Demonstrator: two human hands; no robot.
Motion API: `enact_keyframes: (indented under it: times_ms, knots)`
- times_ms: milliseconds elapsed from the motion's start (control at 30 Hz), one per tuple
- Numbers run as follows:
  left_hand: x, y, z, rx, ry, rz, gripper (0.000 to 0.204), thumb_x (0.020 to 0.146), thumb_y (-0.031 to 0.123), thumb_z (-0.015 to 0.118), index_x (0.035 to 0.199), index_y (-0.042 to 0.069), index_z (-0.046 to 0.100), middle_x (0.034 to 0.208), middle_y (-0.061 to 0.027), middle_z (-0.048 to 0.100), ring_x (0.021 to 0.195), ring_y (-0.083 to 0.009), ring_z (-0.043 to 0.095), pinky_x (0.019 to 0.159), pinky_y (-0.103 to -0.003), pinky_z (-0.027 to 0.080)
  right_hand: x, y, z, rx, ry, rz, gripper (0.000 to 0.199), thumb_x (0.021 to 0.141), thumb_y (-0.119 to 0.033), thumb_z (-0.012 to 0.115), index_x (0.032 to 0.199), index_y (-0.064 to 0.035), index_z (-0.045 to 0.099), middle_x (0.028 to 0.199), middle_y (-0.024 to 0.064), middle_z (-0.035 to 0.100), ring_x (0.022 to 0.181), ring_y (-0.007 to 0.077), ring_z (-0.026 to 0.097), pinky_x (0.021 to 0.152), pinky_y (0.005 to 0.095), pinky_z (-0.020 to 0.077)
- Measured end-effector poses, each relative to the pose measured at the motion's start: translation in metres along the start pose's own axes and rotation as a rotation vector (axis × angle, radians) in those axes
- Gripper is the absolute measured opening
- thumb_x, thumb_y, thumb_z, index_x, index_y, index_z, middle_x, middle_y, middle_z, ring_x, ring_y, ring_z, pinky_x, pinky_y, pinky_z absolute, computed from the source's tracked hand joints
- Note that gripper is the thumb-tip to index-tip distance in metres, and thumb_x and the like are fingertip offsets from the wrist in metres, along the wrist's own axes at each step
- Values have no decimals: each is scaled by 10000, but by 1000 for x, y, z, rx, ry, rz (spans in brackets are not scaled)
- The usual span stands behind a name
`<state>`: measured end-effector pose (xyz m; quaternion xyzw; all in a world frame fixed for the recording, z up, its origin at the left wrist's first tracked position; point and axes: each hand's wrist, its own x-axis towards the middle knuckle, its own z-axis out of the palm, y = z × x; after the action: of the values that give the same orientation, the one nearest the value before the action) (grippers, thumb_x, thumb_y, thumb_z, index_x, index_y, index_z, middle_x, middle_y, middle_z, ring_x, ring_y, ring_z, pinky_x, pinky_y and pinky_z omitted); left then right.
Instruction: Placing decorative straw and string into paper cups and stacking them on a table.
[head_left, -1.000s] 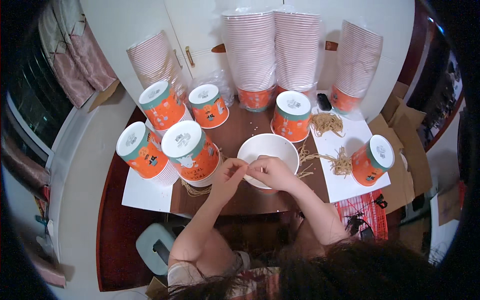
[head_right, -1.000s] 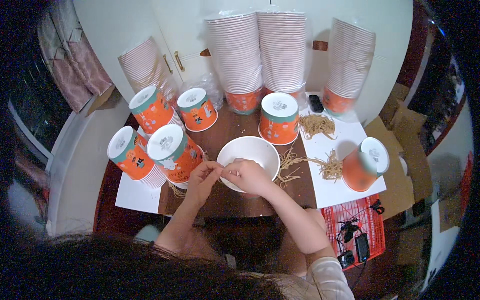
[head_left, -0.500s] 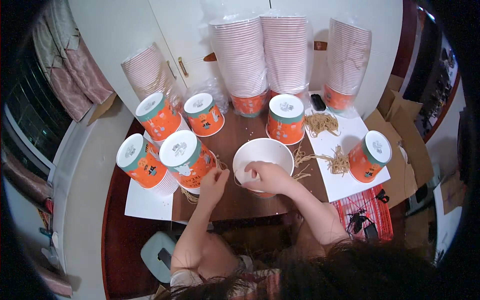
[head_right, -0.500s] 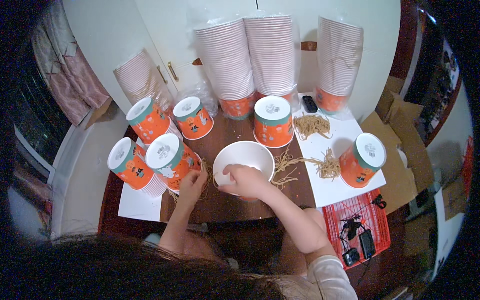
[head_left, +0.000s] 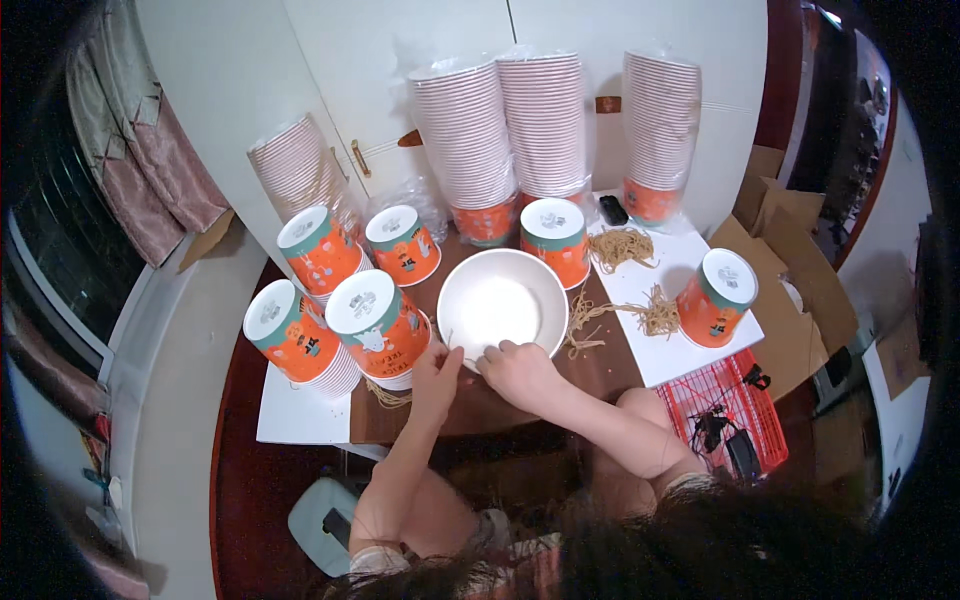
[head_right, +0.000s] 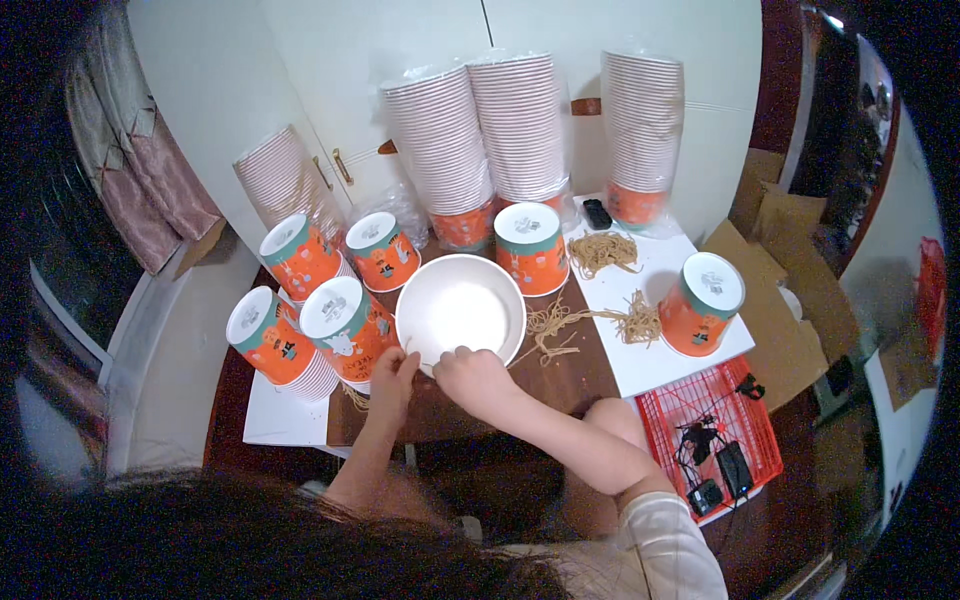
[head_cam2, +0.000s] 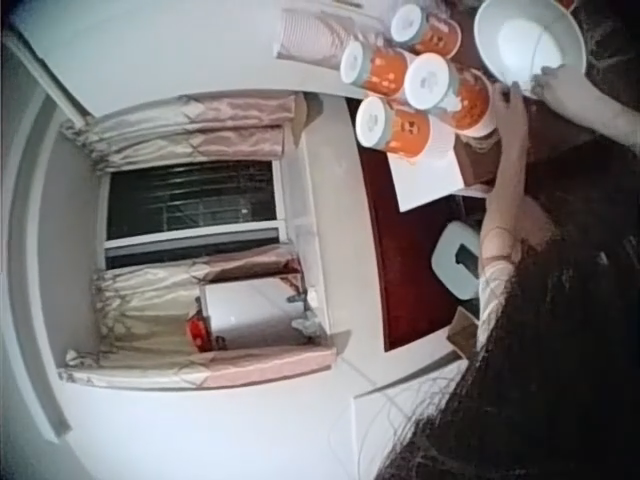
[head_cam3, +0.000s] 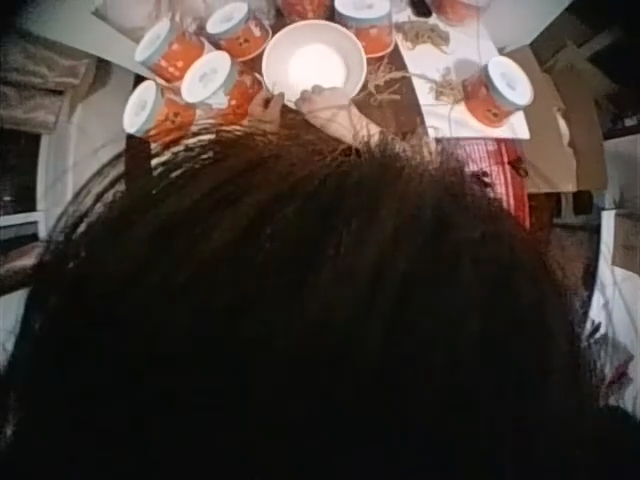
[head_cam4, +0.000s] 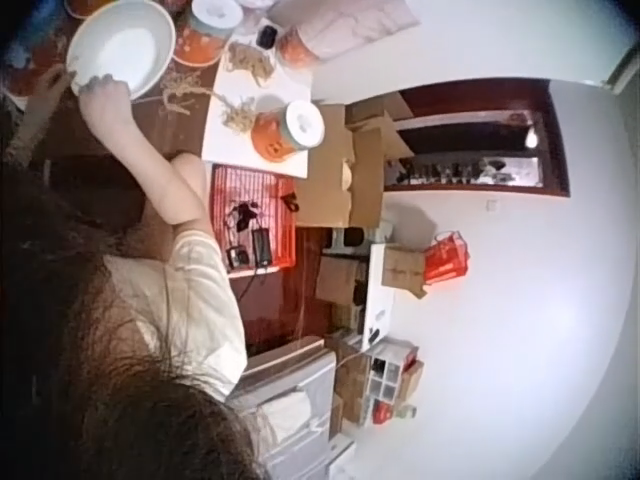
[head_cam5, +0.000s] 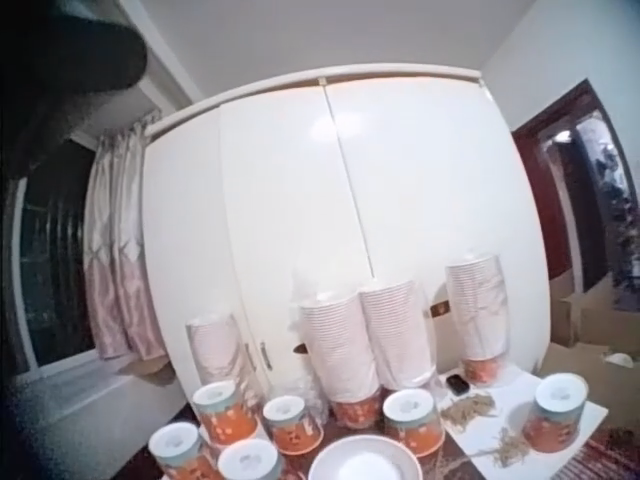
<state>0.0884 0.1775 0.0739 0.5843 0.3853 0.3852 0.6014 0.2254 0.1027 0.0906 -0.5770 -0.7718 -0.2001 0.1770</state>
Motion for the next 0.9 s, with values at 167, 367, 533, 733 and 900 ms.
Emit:
enact_keyframes:
  times_ms: [167,367,533,733,900]
  knots:
    - [-58,-1,-4,433,105,334,209,824,127,541,670,8,464,601,-18,492,523,-67,483,453,-205,431,-34,-32,-26,125,-54,-45,57,668,-158,547,682,-103,543,644,27,535,572,179,568,449,302,463]
    - [-141,40,15,779,96,106,233,840,169,505,678,1,494,558,-63,534,509,-136,527,490,-247,419,-93,-56,-34,294,-282,-95,165,689,-204,575,764,-58,568,645,58,583,543,227,584,498,335,480]
    - [-152,10,-10,1024,300,228,266,804,239,500,712,-11,499,625,-153,532,587,-302,516,561,-378,406,-80,-12,-27,227,-65,-359,469,631,-424,613,913,-58,533,682,55,512,598,223,548,515,336,441]
    - [-121,-42,-50,335,351,338,221,812,70,492,625,17,386,536,11,404,504,-50,379,463,-217,344,-80,76,-43,14,174,-216,310,762,-407,526,795,-99,510,626,54,495,506,233,547,433,343,435]
    - [-158,-22,-36,136,230,280,128,792,33,505,674,10,459,555,-8,457,488,-64,442,428,-200,361,-96,123,-47,-97,19,21,240,834,-329,443,793,-119,550,615,55,557,537,253,570,453,370,446]
